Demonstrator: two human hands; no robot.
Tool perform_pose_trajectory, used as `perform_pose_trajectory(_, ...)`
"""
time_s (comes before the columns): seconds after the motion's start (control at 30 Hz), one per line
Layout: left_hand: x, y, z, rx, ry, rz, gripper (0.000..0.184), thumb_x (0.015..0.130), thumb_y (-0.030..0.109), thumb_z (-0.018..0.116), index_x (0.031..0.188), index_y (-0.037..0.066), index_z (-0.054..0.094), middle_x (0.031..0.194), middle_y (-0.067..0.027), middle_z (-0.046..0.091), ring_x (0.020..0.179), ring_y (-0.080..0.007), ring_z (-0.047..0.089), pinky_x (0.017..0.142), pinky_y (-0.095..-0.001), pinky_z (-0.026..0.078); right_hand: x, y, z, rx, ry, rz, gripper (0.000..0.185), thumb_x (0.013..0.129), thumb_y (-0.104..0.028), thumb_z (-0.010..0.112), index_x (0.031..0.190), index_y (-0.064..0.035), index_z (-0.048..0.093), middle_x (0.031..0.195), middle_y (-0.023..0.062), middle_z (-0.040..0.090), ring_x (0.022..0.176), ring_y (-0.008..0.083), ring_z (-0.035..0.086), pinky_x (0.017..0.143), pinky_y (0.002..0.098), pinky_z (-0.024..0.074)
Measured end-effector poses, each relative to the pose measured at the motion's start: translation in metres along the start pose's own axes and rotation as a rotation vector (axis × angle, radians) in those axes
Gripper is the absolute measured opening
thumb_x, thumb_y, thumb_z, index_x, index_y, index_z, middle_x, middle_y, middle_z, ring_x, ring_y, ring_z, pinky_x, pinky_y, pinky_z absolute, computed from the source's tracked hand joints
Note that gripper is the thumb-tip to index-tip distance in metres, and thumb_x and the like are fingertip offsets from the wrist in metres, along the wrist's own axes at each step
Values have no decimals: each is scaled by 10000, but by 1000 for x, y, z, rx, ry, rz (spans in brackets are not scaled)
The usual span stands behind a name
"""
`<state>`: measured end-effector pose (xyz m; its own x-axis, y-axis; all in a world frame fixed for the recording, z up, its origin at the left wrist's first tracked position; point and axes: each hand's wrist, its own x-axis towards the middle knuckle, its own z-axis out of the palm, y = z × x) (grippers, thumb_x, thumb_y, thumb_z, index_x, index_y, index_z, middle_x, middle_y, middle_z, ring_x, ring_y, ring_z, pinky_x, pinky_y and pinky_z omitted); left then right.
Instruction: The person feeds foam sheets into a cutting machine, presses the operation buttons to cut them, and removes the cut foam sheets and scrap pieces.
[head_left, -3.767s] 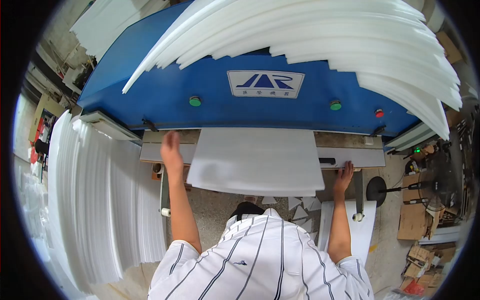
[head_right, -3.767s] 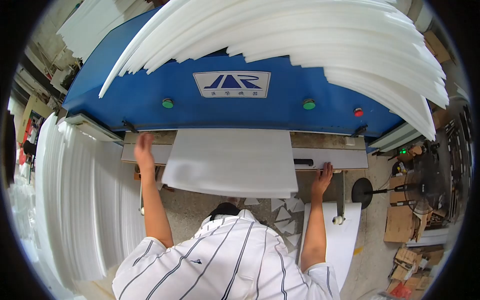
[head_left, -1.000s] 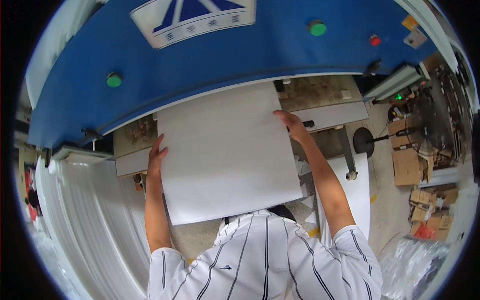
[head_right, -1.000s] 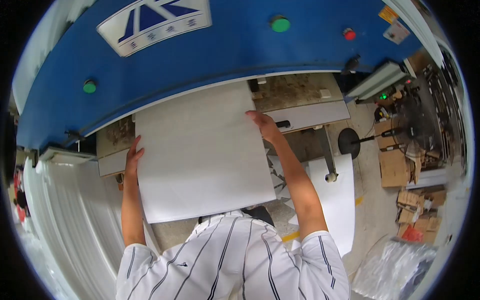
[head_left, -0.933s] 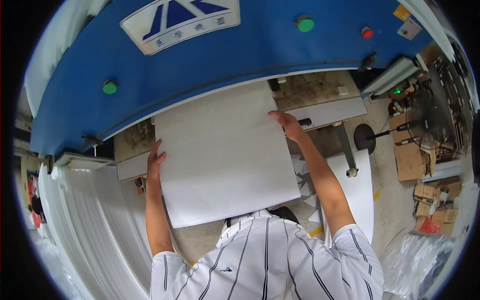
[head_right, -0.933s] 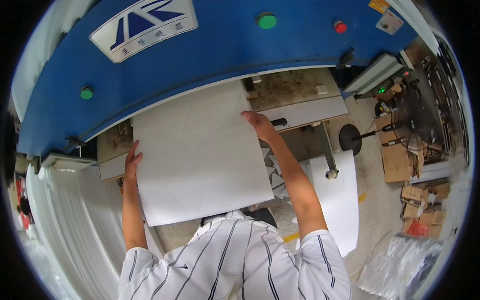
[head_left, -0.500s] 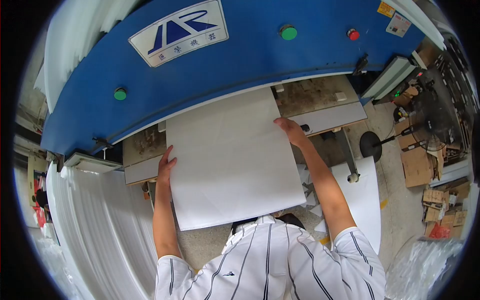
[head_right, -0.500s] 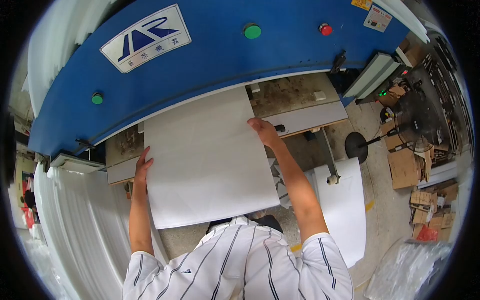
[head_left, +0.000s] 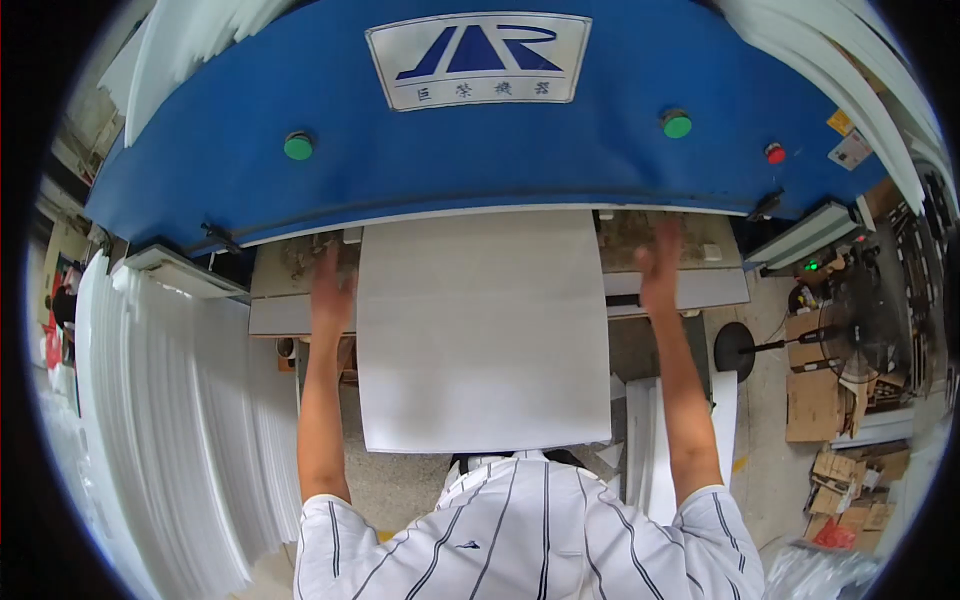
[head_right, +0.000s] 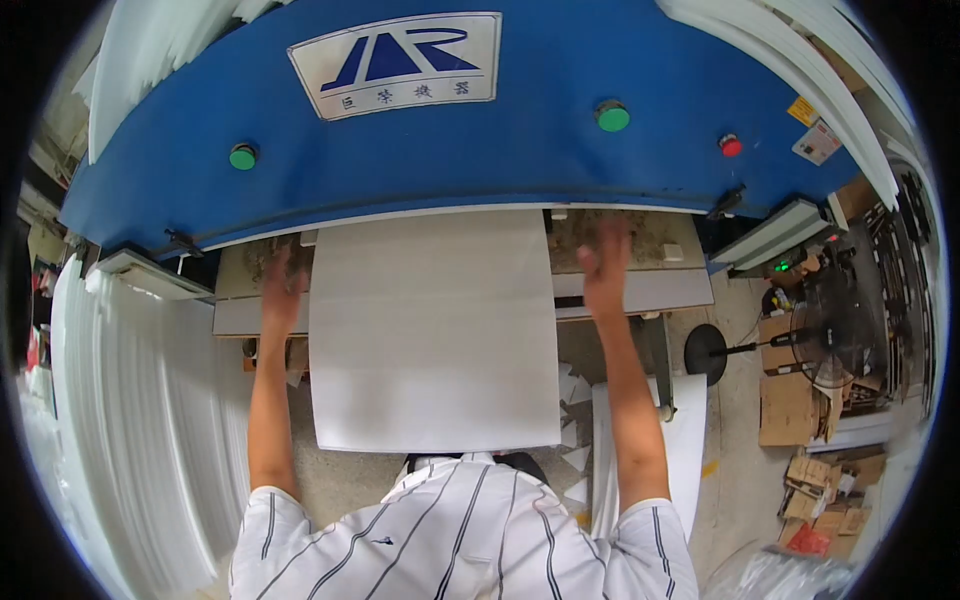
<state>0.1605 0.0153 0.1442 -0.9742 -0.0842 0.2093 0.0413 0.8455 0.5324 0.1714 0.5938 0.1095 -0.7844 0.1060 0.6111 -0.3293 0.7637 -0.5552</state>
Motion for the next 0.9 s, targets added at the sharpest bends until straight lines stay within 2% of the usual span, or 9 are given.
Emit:
perform_pose_trajectory(0.1, 55, 67, -39, -20, 616, 290, 660, 965, 232, 639, 1509, 9, 339, 1531, -292, 315, 1404, -472, 310, 1104, -510, 315, 97, -68, -37, -60, 371, -209, 643, 1013, -348, 523, 1496, 34, 339, 1577, 282, 228, 1446, 451, 237, 1153, 516, 217)
perform_pose_trajectory(0.17, 88, 119, -69, 142, 902, 406, 652, 1000, 330, 580, 1491, -31, 347, 1545, -289, 273, 1426, -459, 267, 1134, -522, 263, 147, -90, -40, -117, 501, -352, 672, 1010, -385, 502, 1506, 32, 326, 1598, 270, 183, 1456, 458, 209, 1157, 543, 171)
perform_pose_trajectory(0.23, 136, 138, -71, 180, 1108, 380, 700, 1000, 445, 527, 1497, -18, 359, 1554, -286, 259, 1437, -467, 232, 1146, -552, 219, 201, -104, -23, -244, 595, -465, 725, 1000, -494, 452, 1511, 7, 337, 1592, 277, 201, 1454, 477, 197, 1151, 594, 126)
perform_pose_trajectory(0.33, 178, 139, -63, 201, 1303, 411, 804, 989, 605, 422, 1504, -9, 361, 1561, -278, 253, 1445, -454, 221, 1162, -565, 187, 218, -93, 1, -419, 671, -396, 767, 985, -573, 388, 1518, -24, 343, 1584, 278, 229, 1455, 488, 183, 1132, 662, 91)
perform_pose_trajectory(0.43, 176, 136, -53, 211, 1298, 436, 791, 997, 598, 419, 1507, -4, 359, 1548, -299, 257, 1425, -459, 247, 1154, -575, 202, 211, -81, 7, -417, 664, -370, 765, 972, -580, 403, 1516, -44, 353, 1582, 274, 235, 1457, 494, 175, 1121, 697, 82)
perform_pose_trajectory(0.63, 173, 111, -28, 369, 1265, 344, 738, 1020, 543, 440, 1528, 20, 324, 1516, -331, 311, 1367, -509, 349, 1074, -593, 324, 173, -89, -13, -334, 379, -255, 785, 903, -449, 604, 1524, -54, 331, 1588, 269, 198, 1469, 474, 159, 1140, 668, 98)
perform_pose_trajectory(0.7, 154, 112, -25, 452, 1171, 270, 742, 1024, 530, 444, 1517, -11, 322, 1481, -329, 360, 1328, -491, 409, 1040, -560, 386, 148, -101, -34, -235, 285, -219, 781, 888, -374, 648, 1527, -68, 318, 1600, 239, 194, 1483, 435, 156, 1164, 645, 97)
perform_pose_trajectory(0.8, 85, 114, 4, 273, 921, 399, 738, 1042, 478, 441, 1523, -53, 263, 1473, -310, 349, 1328, -457, 406, 977, -533, 429, 72, -89, -56, -12, 287, -80, 727, 909, -326, 645, 1523, -88, 337, 1586, 220, 237, 1457, 418, 225, 1156, 608, 173)
perform_pose_trajectory(0.9, -44, 133, 41, 403, 627, 520, 759, 1044, 495, 407, 1541, -45, 217, 1529, -300, 261, 1427, -452, 269, 1098, -555, 322, -60, -23, -80, 78, 433, 41, 663, 881, -224, 684, 1478, -103, 422, 1537, 201, 341, 1392, 410, 347, 1127, 522, 305)
